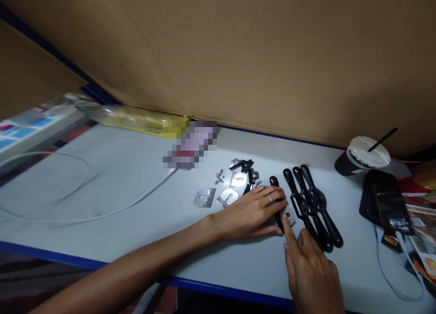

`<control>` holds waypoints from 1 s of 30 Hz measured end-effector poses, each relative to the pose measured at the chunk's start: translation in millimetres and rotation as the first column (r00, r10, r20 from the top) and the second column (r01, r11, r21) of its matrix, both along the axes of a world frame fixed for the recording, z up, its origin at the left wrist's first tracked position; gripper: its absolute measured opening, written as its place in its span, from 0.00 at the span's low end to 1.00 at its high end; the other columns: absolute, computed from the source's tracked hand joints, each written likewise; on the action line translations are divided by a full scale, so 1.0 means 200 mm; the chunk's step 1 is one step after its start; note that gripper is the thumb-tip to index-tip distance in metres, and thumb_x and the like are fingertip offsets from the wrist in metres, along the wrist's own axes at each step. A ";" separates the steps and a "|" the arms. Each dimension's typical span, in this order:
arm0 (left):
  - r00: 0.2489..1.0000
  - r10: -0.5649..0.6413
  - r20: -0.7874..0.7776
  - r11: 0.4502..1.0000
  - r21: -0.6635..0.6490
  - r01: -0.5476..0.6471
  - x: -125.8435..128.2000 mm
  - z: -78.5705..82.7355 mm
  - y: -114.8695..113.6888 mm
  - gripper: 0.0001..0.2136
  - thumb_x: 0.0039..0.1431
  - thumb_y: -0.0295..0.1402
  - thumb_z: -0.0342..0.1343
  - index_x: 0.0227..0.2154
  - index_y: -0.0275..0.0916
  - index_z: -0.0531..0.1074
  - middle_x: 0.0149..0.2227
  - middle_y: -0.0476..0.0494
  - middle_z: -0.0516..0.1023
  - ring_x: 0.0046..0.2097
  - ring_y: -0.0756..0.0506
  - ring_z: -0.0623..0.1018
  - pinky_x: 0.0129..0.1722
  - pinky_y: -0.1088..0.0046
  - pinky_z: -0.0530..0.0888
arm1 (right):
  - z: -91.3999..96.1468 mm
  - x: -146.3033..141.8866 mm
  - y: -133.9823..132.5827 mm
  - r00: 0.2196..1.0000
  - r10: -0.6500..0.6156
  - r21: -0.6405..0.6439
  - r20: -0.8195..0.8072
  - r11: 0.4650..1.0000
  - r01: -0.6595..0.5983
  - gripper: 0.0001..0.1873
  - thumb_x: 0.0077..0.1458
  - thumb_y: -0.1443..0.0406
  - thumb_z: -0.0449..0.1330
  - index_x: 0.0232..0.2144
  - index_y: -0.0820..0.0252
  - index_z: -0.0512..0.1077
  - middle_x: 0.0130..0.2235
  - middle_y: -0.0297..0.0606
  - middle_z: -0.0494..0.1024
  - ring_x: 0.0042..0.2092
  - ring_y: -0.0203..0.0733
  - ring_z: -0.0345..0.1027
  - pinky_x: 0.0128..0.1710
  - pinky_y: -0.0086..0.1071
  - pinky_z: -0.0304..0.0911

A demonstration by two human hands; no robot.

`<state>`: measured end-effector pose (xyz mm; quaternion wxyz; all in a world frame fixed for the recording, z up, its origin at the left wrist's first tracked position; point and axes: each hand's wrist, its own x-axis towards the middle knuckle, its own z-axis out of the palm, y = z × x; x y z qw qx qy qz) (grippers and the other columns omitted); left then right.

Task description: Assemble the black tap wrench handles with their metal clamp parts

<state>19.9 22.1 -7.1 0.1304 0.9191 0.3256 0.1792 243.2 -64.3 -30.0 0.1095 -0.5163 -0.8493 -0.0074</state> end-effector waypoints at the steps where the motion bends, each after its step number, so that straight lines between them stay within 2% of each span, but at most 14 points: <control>1: 1.000 0.002 -0.007 1.000 0.001 -0.002 0.00 0.00 0.00 0.27 0.68 0.50 0.54 0.59 0.35 0.67 0.59 0.31 0.72 0.62 0.35 0.70 0.59 0.53 0.73 | 0.00 0.00 0.00 1.000 -0.002 0.002 -0.012 1.000 0.002 0.40 0.66 0.68 0.49 0.75 0.47 0.42 0.38 0.43 0.77 0.34 0.45 0.76 0.18 0.27 0.63; 6: 1.000 0.003 -0.016 1.000 0.001 -0.003 0.00 0.00 0.00 0.28 0.66 0.50 0.56 0.59 0.34 0.66 0.59 0.31 0.72 0.63 0.34 0.70 0.59 0.52 0.73 | -0.01 -0.02 0.01 0.998 -0.032 0.028 -0.061 0.999 0.034 0.37 0.66 0.68 0.47 0.74 0.46 0.45 0.38 0.44 0.77 0.33 0.46 0.74 0.18 0.29 0.61; 11: 1.000 0.019 -0.022 1.000 0.007 -0.019 -0.01 -0.01 -0.02 0.26 0.68 0.48 0.55 0.61 0.37 0.66 0.59 0.33 0.73 0.63 0.35 0.70 0.59 0.51 0.73 | -0.01 -0.05 -0.01 0.999 -0.035 0.037 -0.029 0.999 0.036 0.37 0.64 0.69 0.50 0.73 0.50 0.51 0.40 0.45 0.78 0.34 0.47 0.75 0.20 0.31 0.63; 14: 1.000 0.010 0.004 0.998 0.057 -0.010 -0.02 -0.05 -0.02 0.23 0.70 0.44 0.53 0.62 0.39 0.65 0.60 0.34 0.73 0.64 0.37 0.71 0.60 0.53 0.73 | 0.05 -0.06 -0.02 0.996 -0.052 0.034 -0.071 0.998 0.055 0.34 0.65 0.66 0.52 0.72 0.50 0.54 0.39 0.42 0.78 0.33 0.44 0.74 0.23 0.30 0.64; 17: 1.000 0.022 -0.001 0.994 0.109 -0.021 -0.03 -0.08 -0.01 0.26 0.70 0.46 0.53 0.65 0.41 0.62 0.61 0.35 0.72 0.64 0.38 0.71 0.60 0.54 0.74 | 0.15 0.04 -0.01 0.976 -0.022 0.060 -0.215 0.998 0.035 0.31 0.68 0.64 0.52 0.71 0.53 0.57 0.36 0.39 0.78 0.35 0.40 0.75 0.30 0.28 0.67; 18: 1.000 0.028 -0.006 0.993 0.117 -0.027 -0.03 -0.08 -0.01 0.27 0.70 0.47 0.53 0.66 0.42 0.61 0.62 0.36 0.72 0.64 0.38 0.71 0.60 0.54 0.75 | 0.19 0.09 0.00 0.955 -0.121 0.091 -0.270 0.984 0.150 0.29 0.69 0.63 0.52 0.70 0.55 0.59 0.37 0.39 0.79 0.37 0.41 0.75 0.35 0.29 0.69; 19: 0.999 0.033 -0.010 0.992 0.122 -0.032 -0.04 -0.09 -0.02 0.27 0.69 0.48 0.53 0.66 0.43 0.61 0.62 0.37 0.72 0.63 0.38 0.72 0.60 0.55 0.75 | 0.23 0.16 0.01 0.910 -0.252 0.115 -0.328 0.946 0.303 0.26 0.69 0.63 0.51 0.67 0.56 0.62 0.38 0.40 0.80 0.37 0.40 0.75 0.38 0.30 0.69; 20: 0.999 0.034 -0.013 0.991 0.126 -0.033 -0.04 -0.09 -0.02 0.28 0.69 0.49 0.53 0.66 0.43 0.61 0.62 0.38 0.72 0.63 0.38 0.72 0.60 0.55 0.75 | 0.26 0.23 0.04 0.847 -0.391 0.137 -0.359 0.876 0.462 0.25 0.69 0.60 0.51 0.65 0.57 0.65 0.39 0.41 0.80 0.37 0.41 0.75 0.38 0.31 0.69; 21: 0.999 0.035 -0.013 0.991 0.131 -0.033 -0.04 -0.09 -0.02 0.28 0.69 0.49 0.53 0.66 0.44 0.61 0.63 0.38 0.72 0.63 0.38 0.72 0.60 0.55 0.75 | 0.29 0.30 0.07 0.768 -0.533 0.159 -0.356 0.775 0.611 0.26 0.69 0.56 0.51 0.64 0.59 0.67 0.41 0.43 0.81 0.39 0.44 0.75 0.39 0.34 0.70; 22: 0.999 0.034 -0.012 0.990 0.139 -0.032 -0.04 -0.09 -0.02 0.28 0.69 0.49 0.52 0.66 0.44 0.61 0.63 0.38 0.72 0.63 0.38 0.72 0.60 0.56 0.74 | 0.31 0.37 0.11 0.692 -0.647 0.184 -0.321 0.674 0.715 0.30 0.68 0.51 0.50 0.64 0.62 0.66 0.43 0.47 0.81 0.42 0.50 0.75 0.42 0.40 0.70; 23: 0.999 0.031 -0.009 0.988 0.150 -0.030 -0.04 -0.09 -0.02 0.28 0.69 0.50 0.52 0.66 0.43 0.61 0.63 0.38 0.72 0.64 0.38 0.71 0.60 0.56 0.74 | 0.33 0.43 0.16 0.646 -0.725 0.186 -0.239 0.618 0.763 0.36 0.67 0.47 0.49 0.66 0.66 0.63 0.48 0.54 0.80 0.47 0.57 0.74 0.46 0.46 0.70; 25: 0.999 0.034 0.001 0.985 0.166 -0.033 -0.04 -0.08 -0.02 0.29 0.69 0.51 0.52 0.67 0.42 0.61 0.62 0.37 0.72 0.64 0.38 0.71 0.60 0.56 0.74 | 0.35 0.51 0.27 0.592 -0.805 0.140 -0.039 0.582 0.801 0.43 0.66 0.45 0.45 0.69 0.74 0.56 0.55 0.64 0.75 0.55 0.67 0.70 0.50 0.54 0.67; 27: 0.999 0.052 0.004 0.984 0.168 -0.052 -0.03 -0.07 -0.02 0.30 0.69 0.51 0.53 0.67 0.41 0.61 0.62 0.36 0.72 0.65 0.37 0.70 0.60 0.56 0.73 | 0.36 0.55 0.38 0.597 -0.795 0.065 0.112 0.605 0.794 0.45 0.66 0.44 0.44 0.69 0.78 0.52 0.56 0.67 0.74 0.55 0.68 0.71 0.49 0.53 0.67; 30: 0.998 0.062 -0.019 0.986 0.158 -0.058 -0.01 -0.02 -0.04 0.29 0.68 0.50 0.54 0.65 0.39 0.61 0.61 0.35 0.72 0.65 0.36 0.69 0.60 0.55 0.72 | 0.35 0.62 0.47 0.614 -0.754 -0.014 0.233 0.628 0.778 0.43 0.66 0.43 0.43 0.65 0.75 0.59 0.49 0.66 0.77 0.49 0.68 0.75 0.44 0.53 0.69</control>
